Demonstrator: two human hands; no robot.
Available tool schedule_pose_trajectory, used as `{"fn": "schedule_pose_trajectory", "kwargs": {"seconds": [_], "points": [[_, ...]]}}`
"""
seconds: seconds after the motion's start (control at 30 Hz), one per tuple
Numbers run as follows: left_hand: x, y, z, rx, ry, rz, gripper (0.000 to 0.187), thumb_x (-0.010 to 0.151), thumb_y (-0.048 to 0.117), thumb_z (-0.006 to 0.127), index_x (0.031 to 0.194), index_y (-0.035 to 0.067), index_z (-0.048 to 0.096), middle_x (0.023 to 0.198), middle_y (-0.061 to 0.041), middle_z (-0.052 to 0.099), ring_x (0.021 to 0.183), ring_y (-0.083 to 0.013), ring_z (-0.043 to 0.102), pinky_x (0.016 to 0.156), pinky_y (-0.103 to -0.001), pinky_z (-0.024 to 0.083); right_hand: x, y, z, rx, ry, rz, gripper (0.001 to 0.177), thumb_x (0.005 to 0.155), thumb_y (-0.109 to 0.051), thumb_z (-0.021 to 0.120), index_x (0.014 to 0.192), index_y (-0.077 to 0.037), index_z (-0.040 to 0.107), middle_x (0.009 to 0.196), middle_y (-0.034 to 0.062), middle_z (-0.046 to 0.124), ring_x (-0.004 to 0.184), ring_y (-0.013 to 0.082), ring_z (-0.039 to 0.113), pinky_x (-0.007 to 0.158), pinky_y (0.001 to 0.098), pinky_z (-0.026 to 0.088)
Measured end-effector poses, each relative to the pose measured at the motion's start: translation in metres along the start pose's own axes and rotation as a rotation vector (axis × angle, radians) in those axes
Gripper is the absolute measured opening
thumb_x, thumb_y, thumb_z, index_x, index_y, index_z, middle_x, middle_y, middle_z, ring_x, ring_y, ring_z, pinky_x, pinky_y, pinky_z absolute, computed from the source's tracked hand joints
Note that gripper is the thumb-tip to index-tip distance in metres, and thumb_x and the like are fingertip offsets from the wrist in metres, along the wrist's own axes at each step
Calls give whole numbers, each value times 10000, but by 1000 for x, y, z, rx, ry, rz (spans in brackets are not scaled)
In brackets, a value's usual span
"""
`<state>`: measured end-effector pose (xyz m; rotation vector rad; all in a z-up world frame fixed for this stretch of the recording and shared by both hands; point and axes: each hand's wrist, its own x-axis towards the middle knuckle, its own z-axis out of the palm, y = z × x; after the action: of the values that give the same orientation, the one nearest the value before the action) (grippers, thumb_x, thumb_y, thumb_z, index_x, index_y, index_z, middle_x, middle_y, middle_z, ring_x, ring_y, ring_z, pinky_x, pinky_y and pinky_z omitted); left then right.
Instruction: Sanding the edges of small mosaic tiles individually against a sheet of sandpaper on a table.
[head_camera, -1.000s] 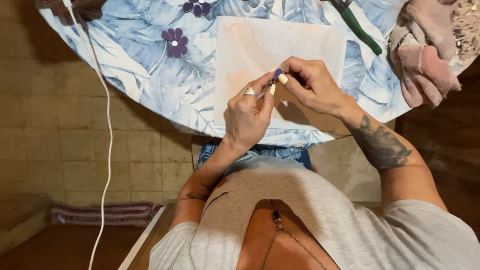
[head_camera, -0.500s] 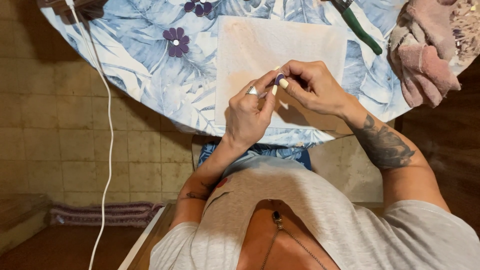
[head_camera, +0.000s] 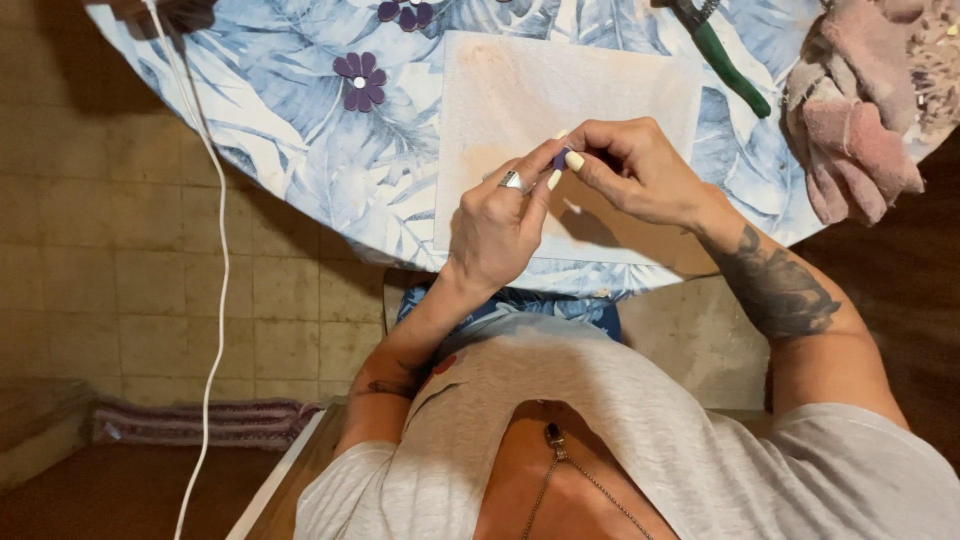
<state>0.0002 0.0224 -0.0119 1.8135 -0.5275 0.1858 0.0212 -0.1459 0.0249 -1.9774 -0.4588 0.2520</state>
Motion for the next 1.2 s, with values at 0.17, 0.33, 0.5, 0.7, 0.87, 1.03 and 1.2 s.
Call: {"fn": "schedule_pose_trajectory", "kwargs": {"seconds": [0.17, 0.33, 0.5, 0.7, 0.87, 1.03, 1.2], "points": [[6, -3, -10, 165, 45, 115, 237, 835, 37, 520, 1071, 36, 540, 864, -109, 625, 770, -216, 642, 608, -253, 543, 10, 0, -1, 6, -68, 9, 129, 849, -59, 501, 734, -12, 534, 457, 36, 420, 429, 65, 382, 370, 182, 303], [5, -6, -27, 212, 94, 134, 234, 825, 67, 563, 1055, 29, 541, 852, -102, 622, 769, -219, 643, 596, -255, 542, 32, -10, 6, 9, -147, -9, 150, 848, -58, 497, 708, -17, 534, 436, 47, 420, 416, 74, 385, 365, 184, 295], [8, -13, -51, 339, 45, 274, 148, 825, 90, 557, 969, 69, 579, 807, -34, 603, 721, -206, 633, 583, -252, 524, 51, -14, 13, -79, -268, -43, 135, 815, -64, 540, 694, -3, 543, 450, 95, 454, 403, 125, 432, 358, 232, 323], [18, -43, -90, 1006, 113, 382, 146, 821, 136, 585, 965, 146, 606, 751, -31, 592, 622, -155, 593, 536, -223, 523, 68, -6, 19, -83, -203, -99, 117, 838, -91, 540, 799, 20, 540, 486, 99, 448, 421, 138, 424, 378, 241, 337], [26, -82, -128, 741, 268, 130, 81, 792, 114, 665, 850, 70, 631, 780, -43, 575, 697, -216, 547, 603, -297, 453, 68, 7, 11, -155, -233, -37, 102, 862, -101, 500, 829, -11, 533, 548, 49, 471, 434, 106, 385, 402, 220, 318], [33, -89, -131, 791, 250, 54, 122, 733, 91, 720, 819, 72, 636, 777, -41, 519, 713, -244, 431, 566, -348, 374, 70, 8, 8, -264, -286, 21, 96, 866, -77, 451, 875, -52, 543, 554, 0, 473, 428, 90, 366, 450, 217, 323], [34, -91, -128, 794, 257, -7, 145, 800, 157, 657, 885, 40, 666, 821, -50, 531, 766, -265, 441, 577, -372, 394, 74, 11, 3, -272, -267, 15, 110, 873, -112, 467, 873, -41, 551, 551, 3, 474, 427, 90, 376, 430, 217, 327]]}}
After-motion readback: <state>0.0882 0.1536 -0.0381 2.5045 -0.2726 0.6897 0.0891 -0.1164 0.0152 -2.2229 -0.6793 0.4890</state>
